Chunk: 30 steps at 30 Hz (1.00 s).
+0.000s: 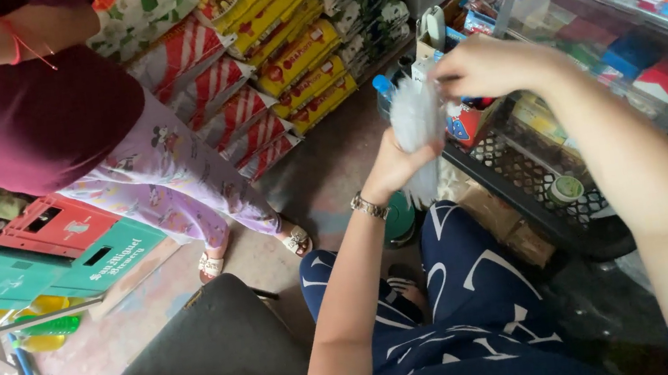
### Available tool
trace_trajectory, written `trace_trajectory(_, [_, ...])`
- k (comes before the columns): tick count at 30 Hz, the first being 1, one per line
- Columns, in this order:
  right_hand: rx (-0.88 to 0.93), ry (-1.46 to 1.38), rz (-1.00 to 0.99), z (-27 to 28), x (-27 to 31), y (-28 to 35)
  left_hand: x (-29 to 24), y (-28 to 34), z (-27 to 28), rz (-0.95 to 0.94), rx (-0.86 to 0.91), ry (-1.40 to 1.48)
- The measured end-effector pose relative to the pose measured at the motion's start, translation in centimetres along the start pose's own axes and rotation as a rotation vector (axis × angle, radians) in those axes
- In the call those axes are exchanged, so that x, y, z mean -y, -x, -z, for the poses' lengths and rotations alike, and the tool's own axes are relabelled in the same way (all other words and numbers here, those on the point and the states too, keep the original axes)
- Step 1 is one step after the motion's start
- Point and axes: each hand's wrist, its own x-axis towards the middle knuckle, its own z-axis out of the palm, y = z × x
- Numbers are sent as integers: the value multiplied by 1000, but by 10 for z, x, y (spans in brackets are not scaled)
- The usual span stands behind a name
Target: Organizing straws and other small items on a storage cart in a small grocery store while interacting with a customer.
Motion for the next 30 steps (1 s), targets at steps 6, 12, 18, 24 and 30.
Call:
trace_trajectory(6, [-48, -47, 179, -55, 1, -44, 56, 27, -5, 106, -209, 71])
trace_trajectory(12, [-198, -425, 73, -54, -81, -69, 72, 58, 15, 138, -302, 212])
trace_trajectory(18, [-13, 128, -222, -94, -174, -105, 82, 75, 26, 58, -221, 398])
trace_trajectory(24, [113, -106, -362, -69, -150, -111, 55, 87, 24, 11, -151, 489])
trace_trajectory(30, [130, 201, -414, -86, -165, -155, 102, 97, 46, 27, -177, 560])
